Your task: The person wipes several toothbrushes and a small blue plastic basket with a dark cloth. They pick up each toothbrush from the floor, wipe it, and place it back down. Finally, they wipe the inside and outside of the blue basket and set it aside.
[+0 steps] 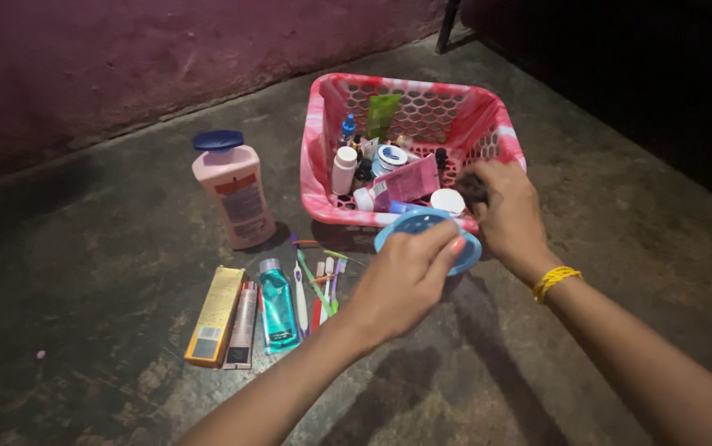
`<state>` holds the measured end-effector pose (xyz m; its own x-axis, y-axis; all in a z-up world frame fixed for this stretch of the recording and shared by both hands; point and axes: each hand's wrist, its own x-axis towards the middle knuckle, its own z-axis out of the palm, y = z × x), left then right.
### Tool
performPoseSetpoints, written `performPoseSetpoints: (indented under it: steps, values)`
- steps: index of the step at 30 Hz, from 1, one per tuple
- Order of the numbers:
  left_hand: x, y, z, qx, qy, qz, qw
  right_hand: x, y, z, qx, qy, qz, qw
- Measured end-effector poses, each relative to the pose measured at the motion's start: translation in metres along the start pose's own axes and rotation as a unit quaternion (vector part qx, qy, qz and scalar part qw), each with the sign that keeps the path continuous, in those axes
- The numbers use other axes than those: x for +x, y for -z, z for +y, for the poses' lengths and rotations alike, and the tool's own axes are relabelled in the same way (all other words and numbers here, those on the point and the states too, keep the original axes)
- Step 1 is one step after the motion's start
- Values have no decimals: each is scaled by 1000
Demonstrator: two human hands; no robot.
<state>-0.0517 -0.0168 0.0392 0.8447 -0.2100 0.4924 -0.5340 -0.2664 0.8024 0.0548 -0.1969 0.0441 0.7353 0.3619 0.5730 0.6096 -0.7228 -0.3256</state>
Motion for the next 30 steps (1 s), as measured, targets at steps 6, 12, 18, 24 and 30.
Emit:
performPoseSetpoints:
  steps: [6, 12, 18, 24, 30]
  values:
    - [12, 2, -27, 23, 34, 6, 999, -7, -7, -20, 49, 37, -31, 998]
    - [9, -6, -19, -11, 115, -14, 993, 4, -20, -24, 82, 6, 72, 994]
    - [3, -1, -29, 13, 81, -28, 996, -10, -19, 4, 18, -35, 12, 999]
    - [5, 5, -45, 36, 131, -10, 991, -10, -11, -25, 86, 1, 25, 996]
    - [-6, 7, -26, -8, 64, -72, 995, -1, -11, -8, 49, -27, -25, 998]
